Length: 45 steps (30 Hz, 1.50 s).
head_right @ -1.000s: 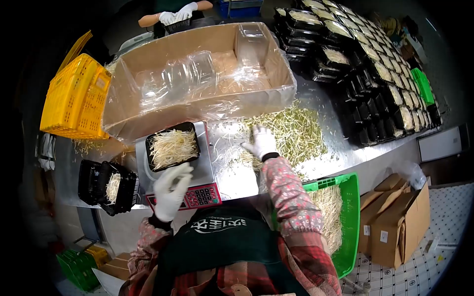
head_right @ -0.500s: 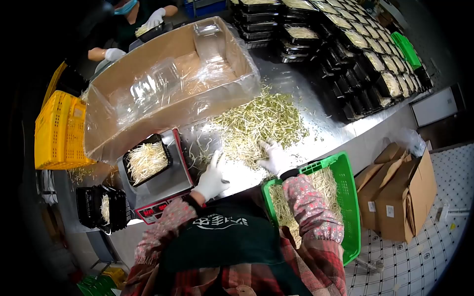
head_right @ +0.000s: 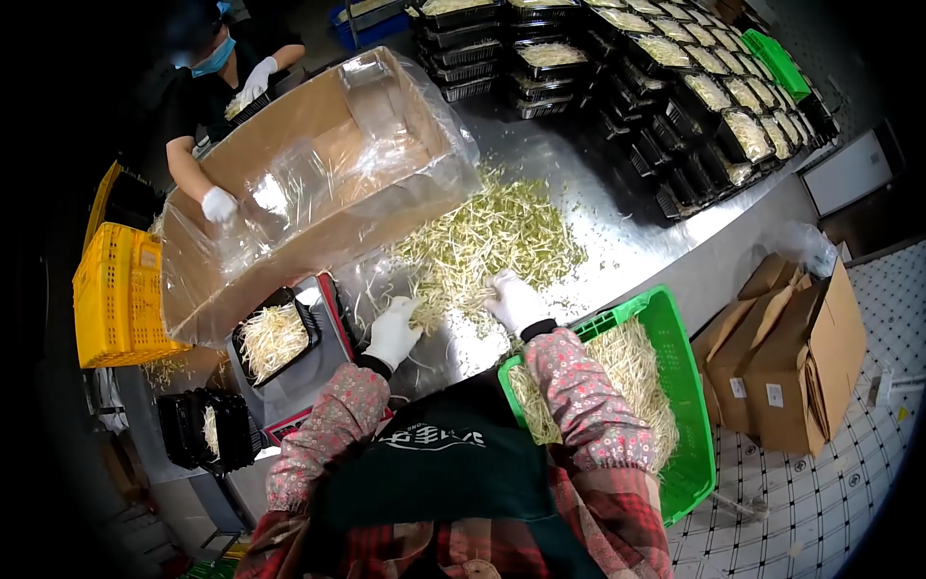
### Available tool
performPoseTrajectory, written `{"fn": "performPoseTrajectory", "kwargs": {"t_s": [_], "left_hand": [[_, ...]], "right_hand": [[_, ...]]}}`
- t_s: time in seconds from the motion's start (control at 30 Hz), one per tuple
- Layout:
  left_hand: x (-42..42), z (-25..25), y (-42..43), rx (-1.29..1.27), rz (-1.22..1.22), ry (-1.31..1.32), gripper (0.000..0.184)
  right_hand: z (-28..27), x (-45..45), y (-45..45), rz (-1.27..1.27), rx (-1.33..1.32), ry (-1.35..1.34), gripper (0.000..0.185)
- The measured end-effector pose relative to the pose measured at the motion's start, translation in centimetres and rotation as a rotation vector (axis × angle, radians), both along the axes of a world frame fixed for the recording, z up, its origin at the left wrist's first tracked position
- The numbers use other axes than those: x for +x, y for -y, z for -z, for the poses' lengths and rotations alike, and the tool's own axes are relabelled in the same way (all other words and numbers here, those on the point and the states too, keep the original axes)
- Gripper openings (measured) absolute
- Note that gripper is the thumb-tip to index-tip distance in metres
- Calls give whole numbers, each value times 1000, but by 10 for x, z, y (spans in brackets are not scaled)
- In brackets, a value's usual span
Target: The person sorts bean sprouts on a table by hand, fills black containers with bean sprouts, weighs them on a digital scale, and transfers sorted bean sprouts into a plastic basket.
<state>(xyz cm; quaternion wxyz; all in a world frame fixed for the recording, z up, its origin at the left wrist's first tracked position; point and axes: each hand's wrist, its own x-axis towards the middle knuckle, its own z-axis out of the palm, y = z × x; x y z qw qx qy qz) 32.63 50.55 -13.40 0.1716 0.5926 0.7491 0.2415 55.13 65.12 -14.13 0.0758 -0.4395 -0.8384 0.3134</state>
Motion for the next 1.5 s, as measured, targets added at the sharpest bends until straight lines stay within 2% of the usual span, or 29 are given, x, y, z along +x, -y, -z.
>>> {"fn": "performPoseTrajectory", "kwargs": {"t_s": [0.07,0.13,0.17,0.2,0.3,0.33,0.4,0.43,0.47,0.53,0.6,0.67,0.7,0.73,0.77,0.8,0.87,0.9,1.0,1.03,1.07,1.13,1.17,1.2,1.27,1.3,1.4,1.43,1.5], "left_hand": [[3,0,-1,12,-38,-36,32],[-2,16,-2,-119,48,-27,29],[-5,24,-3,-121,52,-9,26],[-4,18,-3,-117,50,-14,26],[-1,2,-6,78,172,144,25],[-2,4,-13,81,172,142,25],[-5,6,-34,88,177,51,40],[-4,-7,-46,19,179,22,59],[-3,-19,-57,17,180,19,59],[-1,-25,-75,-185,125,-72,71],[-6,-11,-75,-160,152,-32,66],[-12,13,-59,-197,309,-103,57],[-9,5,-44,-165,290,-24,49],[-10,3,-30,-105,321,-55,58],[-11,4,-23,-100,299,-67,64],[-9,-4,-15,-99,277,-75,71],[-1,-33,-26,-205,181,-110,83],[1,-39,-34,-226,211,-147,85],[0,-3,-50,-246,232,-93,74],[-3,6,-51,-199,239,-106,58],[-8,15,-45,-199,238,-106,58],[-12,2,-24,-65,213,-28,47],[-16,-2,-11,-3,224,-51,48],[-15,-6,-2,-6,218,-51,48],[-11,-14,12,-138,105,-43,49],[-5,-22,16,-98,66,-114,51],[-8,1,19,-250,70,-166,45],[-13,7,18,-272,94,-139,34],[-16,7,25,-171,91,-72,30]], "right_hand": [[-21,-24,11,-23,94,112,63],[0,-38,12,-71,176,140,58],[12,-43,8,-91,104,153,48],[16,-45,7,-93,109,148,48],[17,-49,6,-155,41,9,38],[12,-51,1,-156,19,4,42],[-2,-56,-15,-158,-22,-8,49],[-21,-61,-24,-154,47,46,67],[-33,-67,-30,-119,93,98,80],[-24,-75,-40,-127,103,139,85],[-14,-73,-32,-223,102,118,81],[-9,-58,-7,-327,97,65,75],[-8,-47,6,-380,120,82,73],[-9,-35,14,-433,146,98,70],[-8,-23,17,-410,190,82,74],[-1,-16,20,-303,275,97,88],[-33,-22,22,-114,174,214,103],[-23,-27,22,-103,176,229,112],[-1,-48,24,-122,110,150,74],[6,-53,26,-95,217,37,39],[12,-49,25,-95,217,37,39],[3,-41,27,-110,113,-160,21],[5,-34,29,-127,180,-196,16],[3,-27,28,-127,121,-164,23],[2,-25,27,-101,235,-94,26],[6,-27,27,-107,237,-94,26],[21,-33,27,-120,390,-105,30],[19,-33,23,-114,263,-95,26],[17,-30,15,-59,83,-190,20]]}}
